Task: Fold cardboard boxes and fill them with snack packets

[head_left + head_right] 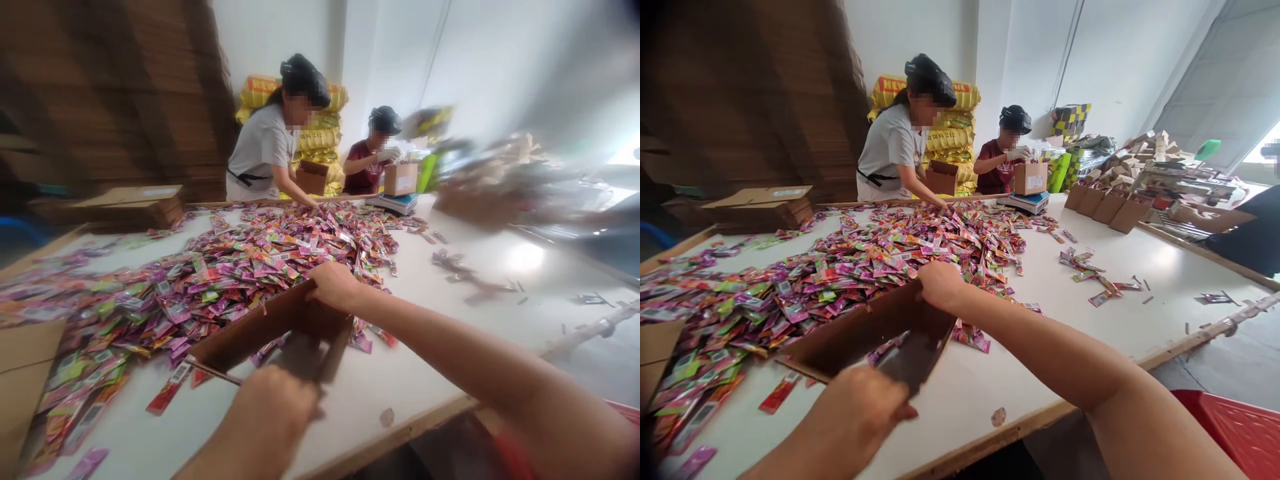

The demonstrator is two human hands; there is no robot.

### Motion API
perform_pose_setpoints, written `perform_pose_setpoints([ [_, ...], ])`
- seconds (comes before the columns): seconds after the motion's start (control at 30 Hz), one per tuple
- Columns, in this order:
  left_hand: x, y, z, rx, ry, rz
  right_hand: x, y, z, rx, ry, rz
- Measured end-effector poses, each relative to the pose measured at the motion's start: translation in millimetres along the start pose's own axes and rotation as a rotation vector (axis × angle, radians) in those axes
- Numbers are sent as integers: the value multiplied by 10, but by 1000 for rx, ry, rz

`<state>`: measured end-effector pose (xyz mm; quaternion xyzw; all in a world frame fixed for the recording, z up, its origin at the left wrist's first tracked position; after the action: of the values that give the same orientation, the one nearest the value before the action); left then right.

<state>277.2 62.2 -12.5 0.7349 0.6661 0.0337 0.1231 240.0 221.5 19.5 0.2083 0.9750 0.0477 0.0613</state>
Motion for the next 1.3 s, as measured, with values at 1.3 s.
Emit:
perform_pose_setpoints([
  [1.3, -1156, -1048, 245, -1418, 870, -475, -1401, 247, 1272, 1789, 205, 145],
])
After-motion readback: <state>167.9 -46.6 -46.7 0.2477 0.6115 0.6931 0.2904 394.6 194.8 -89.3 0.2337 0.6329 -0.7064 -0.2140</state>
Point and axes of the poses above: each hand's wrist, its own x-axis towards the middle knuckle, its own z-axis out of the palm, y = z × x, the point moved 8 cm from there along x, towards the middle knuckle, and after that the axes turned 9 degrees about -x, right-handed, at the moved point
